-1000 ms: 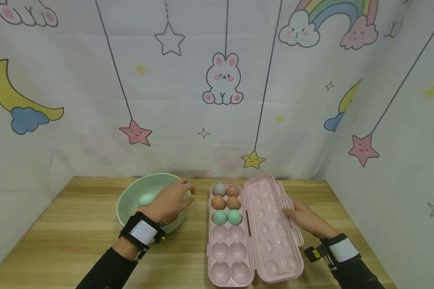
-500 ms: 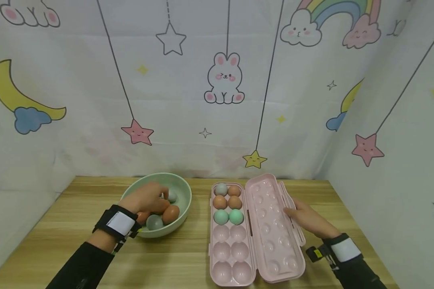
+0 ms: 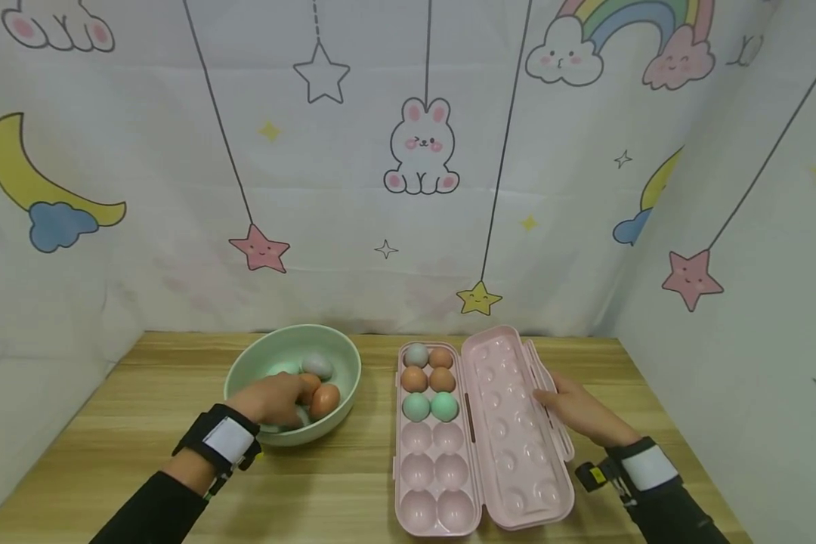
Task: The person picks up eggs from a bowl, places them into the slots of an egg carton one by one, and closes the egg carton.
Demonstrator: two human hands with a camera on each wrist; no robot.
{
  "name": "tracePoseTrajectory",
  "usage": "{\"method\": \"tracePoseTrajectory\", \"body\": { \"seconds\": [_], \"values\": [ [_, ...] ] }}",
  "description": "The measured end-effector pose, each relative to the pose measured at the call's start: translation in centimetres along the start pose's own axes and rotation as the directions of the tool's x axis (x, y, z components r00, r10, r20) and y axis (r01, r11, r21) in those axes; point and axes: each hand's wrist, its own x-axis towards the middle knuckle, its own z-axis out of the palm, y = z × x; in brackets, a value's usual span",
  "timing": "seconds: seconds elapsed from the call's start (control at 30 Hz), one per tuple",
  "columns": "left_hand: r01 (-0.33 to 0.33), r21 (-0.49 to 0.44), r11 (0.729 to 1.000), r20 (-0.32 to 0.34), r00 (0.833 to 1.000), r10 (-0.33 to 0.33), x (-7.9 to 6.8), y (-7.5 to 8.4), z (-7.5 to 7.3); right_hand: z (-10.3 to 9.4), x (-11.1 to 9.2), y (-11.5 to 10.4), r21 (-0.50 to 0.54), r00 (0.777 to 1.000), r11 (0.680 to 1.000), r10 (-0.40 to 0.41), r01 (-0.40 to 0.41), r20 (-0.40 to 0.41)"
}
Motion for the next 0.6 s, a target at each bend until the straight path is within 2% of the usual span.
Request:
{"method": "tracePoseTrajectory", "body": {
  "seconds": [0.07,0.2,0.3,0.6],
  "values": [
    [-0.007,0.009,1.0,-0.011,1.0,0.007,0.0,-0.1,0.4,0.0,0.0,0.0,-0.008,1.0,1.0,0.006,-0.006,-0.011],
    [-0.077,0.028,0.997,-0.039,0.996,0.078,0.3,-0.5,1.3,0.1,0.0,0.0,-0.012,1.0,1.0,0.009,-0.009,-0.01],
    [-0.099,0.028,0.995,-0.052,0.994,0.101,0.4,-0.8,1.7,0.1,-0.1,0.0,-0.008,1.0,1.0,0.009,-0.009,-0.002],
    [-0.03,-0.012,0.999,-0.069,0.997,0.029,0.7,-1.2,2.1,0.0,-0.2,-0.1,-0.004,1.0,1.0,0.011,-0.011,0.005]
  ]
}}
